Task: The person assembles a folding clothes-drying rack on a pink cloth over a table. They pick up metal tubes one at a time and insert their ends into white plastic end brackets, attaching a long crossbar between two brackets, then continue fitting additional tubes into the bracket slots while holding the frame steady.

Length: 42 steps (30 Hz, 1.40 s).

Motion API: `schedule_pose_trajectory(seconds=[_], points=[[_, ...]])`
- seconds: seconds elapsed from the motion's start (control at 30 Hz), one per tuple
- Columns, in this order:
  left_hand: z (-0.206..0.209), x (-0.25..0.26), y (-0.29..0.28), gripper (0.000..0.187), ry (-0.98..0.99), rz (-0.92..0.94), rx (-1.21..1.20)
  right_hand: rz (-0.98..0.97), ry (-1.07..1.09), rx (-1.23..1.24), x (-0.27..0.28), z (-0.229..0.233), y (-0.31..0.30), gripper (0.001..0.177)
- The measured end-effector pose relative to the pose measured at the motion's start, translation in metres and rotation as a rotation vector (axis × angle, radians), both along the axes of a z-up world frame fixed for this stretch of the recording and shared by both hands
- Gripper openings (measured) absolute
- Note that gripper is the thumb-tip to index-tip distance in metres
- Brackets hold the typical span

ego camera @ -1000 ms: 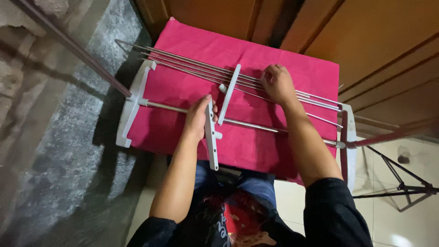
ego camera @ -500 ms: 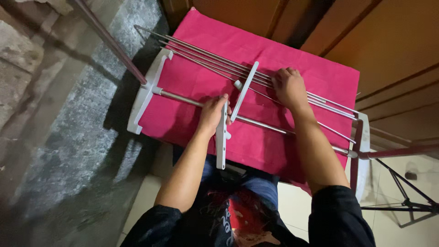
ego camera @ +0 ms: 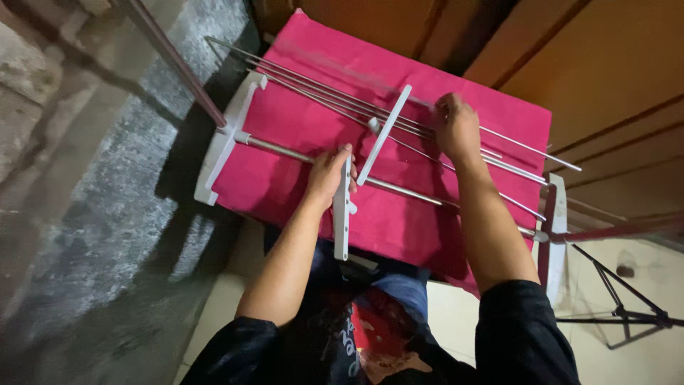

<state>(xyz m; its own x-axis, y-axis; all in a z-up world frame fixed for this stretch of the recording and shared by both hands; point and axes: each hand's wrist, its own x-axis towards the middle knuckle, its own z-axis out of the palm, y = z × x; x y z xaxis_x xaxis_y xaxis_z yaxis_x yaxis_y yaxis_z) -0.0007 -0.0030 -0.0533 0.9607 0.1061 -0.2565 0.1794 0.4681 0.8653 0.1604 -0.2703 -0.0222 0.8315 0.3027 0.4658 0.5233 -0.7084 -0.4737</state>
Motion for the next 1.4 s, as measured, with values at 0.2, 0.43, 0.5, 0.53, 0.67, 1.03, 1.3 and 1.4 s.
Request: schedule_pose_trajectory(seconds=[0.2,0.43,0.5,0.53,0.67,1.03,1.3,1.4], points=[[0.001,-0.002,0.003,0.035,-0.024,-0.006,-0.002,-0.014,-0.042,-0.031,0.0,0.0,-0.012,0.013],[0.005,-0.005,0.003,0.038,-0.01,-0.007,-0.008,-0.021,-0.163,-0.159,-0.015,-0.002,-0.007,0.02],[0.004,-0.005,0.003,0.04,-0.023,-0.013,-0.007,-0.029,-0.145,-0.146,-0.025,0.007,-0.003,0.017],[0.003,-0.005,0.004,0.041,-0.007,-0.011,-0.012,-0.015,-0.053,-0.103,-0.029,0.012,-0.001,0.014],[-0.001,-0.003,0.005,0.046,0.022,-0.004,-0.068,0.121,0.31,-0.161,-0.051,0.022,0.007,0.017],[-0.006,-0.003,0.006,0.045,0.022,-0.021,-0.087,0.169,0.387,0.009,-0.092,0.06,0.059,0.038],[-0.003,-0.003,0.006,0.048,0.011,-0.023,-0.015,0.1,0.54,0.029,-0.069,0.051,0.071,0.04],[-0.007,-0.005,0.006,0.048,0.001,-0.023,0.055,-0.256,-0.135,-0.03,-0.004,0.036,0.037,0.034]])
